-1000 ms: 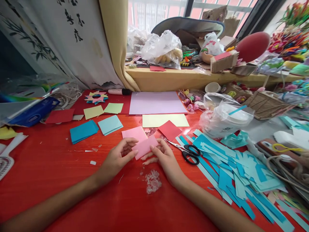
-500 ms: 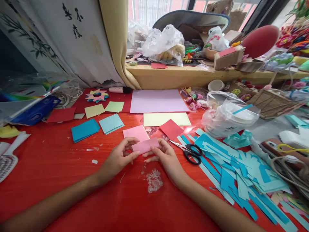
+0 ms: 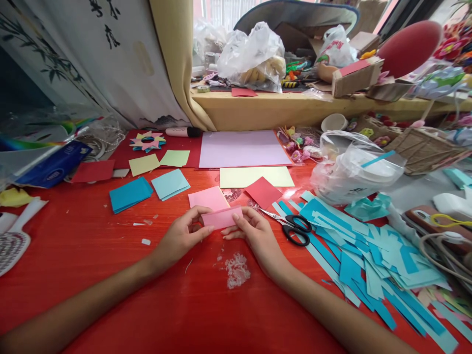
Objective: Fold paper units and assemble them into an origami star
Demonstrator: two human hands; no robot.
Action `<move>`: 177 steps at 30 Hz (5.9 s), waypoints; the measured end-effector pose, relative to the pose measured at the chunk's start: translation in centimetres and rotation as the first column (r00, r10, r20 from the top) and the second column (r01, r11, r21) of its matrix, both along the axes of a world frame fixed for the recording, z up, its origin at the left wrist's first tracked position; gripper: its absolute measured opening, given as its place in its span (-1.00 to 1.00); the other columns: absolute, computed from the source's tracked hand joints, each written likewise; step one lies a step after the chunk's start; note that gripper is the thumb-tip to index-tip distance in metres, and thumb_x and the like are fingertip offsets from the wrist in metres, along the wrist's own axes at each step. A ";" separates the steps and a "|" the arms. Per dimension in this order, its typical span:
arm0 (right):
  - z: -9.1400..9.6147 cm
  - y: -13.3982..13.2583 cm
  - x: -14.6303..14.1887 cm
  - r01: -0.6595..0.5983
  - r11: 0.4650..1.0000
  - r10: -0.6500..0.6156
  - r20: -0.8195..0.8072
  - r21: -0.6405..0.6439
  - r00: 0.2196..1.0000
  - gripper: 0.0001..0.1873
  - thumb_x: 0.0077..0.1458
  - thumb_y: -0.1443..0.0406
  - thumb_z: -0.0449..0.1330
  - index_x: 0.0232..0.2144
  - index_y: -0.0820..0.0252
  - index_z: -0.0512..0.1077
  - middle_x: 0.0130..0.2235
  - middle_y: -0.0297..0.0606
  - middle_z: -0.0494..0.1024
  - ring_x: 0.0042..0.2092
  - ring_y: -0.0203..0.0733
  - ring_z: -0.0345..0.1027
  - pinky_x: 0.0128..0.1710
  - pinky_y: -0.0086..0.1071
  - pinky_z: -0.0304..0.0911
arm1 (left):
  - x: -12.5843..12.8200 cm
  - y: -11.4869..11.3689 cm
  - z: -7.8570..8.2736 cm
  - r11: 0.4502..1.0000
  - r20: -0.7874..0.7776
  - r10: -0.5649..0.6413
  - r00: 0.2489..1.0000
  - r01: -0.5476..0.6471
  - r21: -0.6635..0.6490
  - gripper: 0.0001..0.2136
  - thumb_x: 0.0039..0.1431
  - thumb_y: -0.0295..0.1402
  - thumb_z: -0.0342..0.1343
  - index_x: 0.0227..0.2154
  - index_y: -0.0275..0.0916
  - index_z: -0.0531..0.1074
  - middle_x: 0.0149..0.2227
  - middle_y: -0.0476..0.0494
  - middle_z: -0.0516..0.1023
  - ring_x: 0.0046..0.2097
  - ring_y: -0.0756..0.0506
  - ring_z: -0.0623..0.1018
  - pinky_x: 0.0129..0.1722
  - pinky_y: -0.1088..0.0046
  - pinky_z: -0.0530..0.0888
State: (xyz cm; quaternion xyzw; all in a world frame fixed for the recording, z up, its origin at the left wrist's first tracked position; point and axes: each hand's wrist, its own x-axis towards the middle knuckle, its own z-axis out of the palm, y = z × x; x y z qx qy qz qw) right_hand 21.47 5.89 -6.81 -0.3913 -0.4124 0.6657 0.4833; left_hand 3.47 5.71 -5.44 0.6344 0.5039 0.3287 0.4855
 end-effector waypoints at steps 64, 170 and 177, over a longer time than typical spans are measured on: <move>-0.1 -0.5 0.5 -0.069 0.994 0.046 0.258 0.080 0.965 -0.75 0.16 0.14 0.11 -0.42 0.22 0.32 -0.51 -0.34 0.49 -0.50 -0.36 0.35 -0.46 -0.48 0.23 | -0.1 0.0 0.2 0.997 -0.119 -0.048 0.992 0.054 0.051 -0.86 0.19 -0.29 -0.03 -0.32 -0.21 0.37 -0.45 0.04 0.39 -0.40 0.03 0.37 -0.35 0.51 0.29; 1.0 -1.4 0.4 -0.290 0.956 0.240 0.463 0.038 0.853 -0.65 0.15 0.14 0.04 -0.54 0.26 0.34 -0.67 -0.36 0.41 -0.65 -0.40 0.24 -0.64 -0.53 0.12 | -8.4 7.2 4.3 0.994 -0.348 -0.009 0.937 0.045 0.095 -0.79 0.04 -0.23 0.08 -0.55 -0.27 0.42 -0.51 -0.01 0.40 -0.45 0.01 0.35 -0.41 0.49 0.24; 0.3 -0.7 0.5 -0.132 0.990 0.107 0.327 0.057 0.939 -0.68 0.14 0.15 0.08 -0.52 0.26 0.36 -0.66 -0.37 0.40 -0.64 -0.40 0.20 -0.62 -0.51 0.10 | -8.1 7.1 3.7 0.950 -0.646 -0.033 0.763 0.224 0.217 -0.80 0.12 -0.31 -0.03 -0.36 -0.23 0.49 -0.23 -0.13 0.51 -0.14 -0.13 0.43 -0.16 0.39 0.30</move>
